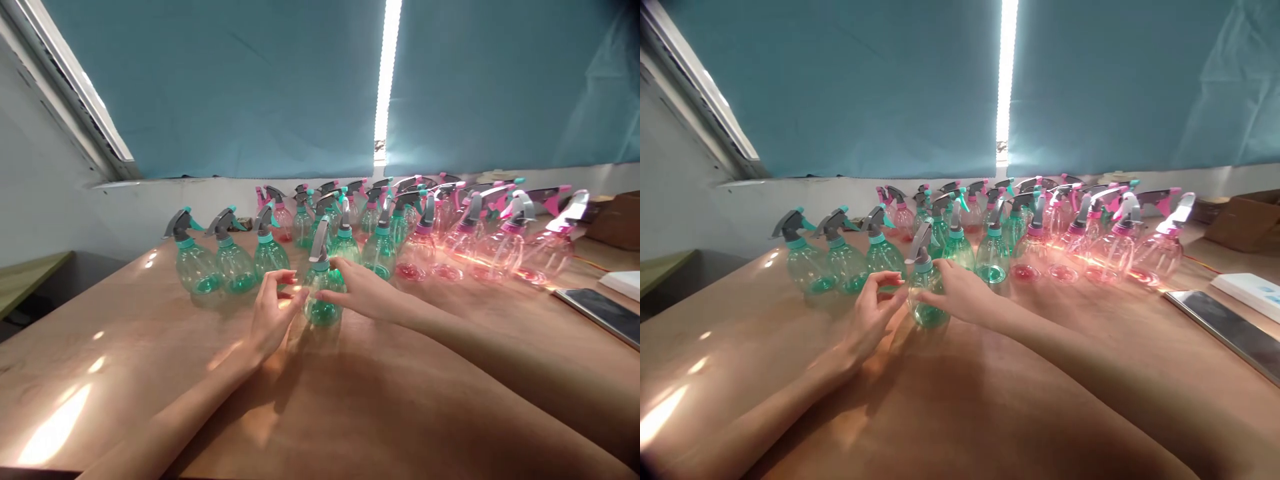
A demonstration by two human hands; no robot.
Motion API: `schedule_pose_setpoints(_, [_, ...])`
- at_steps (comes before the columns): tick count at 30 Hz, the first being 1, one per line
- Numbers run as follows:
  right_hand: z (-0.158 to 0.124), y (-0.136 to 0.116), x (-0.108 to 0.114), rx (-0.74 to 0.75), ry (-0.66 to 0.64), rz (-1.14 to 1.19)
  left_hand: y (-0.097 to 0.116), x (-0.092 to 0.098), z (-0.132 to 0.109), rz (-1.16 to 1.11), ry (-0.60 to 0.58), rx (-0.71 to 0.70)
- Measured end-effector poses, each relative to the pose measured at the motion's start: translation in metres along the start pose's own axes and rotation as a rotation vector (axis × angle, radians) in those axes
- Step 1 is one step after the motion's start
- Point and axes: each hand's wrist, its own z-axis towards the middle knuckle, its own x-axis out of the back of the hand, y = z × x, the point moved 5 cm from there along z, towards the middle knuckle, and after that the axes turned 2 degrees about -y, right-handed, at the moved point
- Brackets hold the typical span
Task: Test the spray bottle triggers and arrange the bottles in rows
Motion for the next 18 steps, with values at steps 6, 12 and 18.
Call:
schedule_pose_setpoints(6, [-0.049, -0.002, 0.013, 0.029, -0.028, -0.036, 0.063, -0.025, 0.003, -0.08, -0.198, -0.164])
schedule_pose_setpoints(12, [-0.081, 0.0, 0.022, 0.072, -0.042, -0.055, 0.105, -0.055, 0.006, -0.155, -0.274, -0.161])
schedule_pose_setpoints(18, [-0.091, 0.012, 0.031, 0.085, -0.105, -0.014, 0.11, -0.076, 0.004, -0.194, -0.289, -0.149])
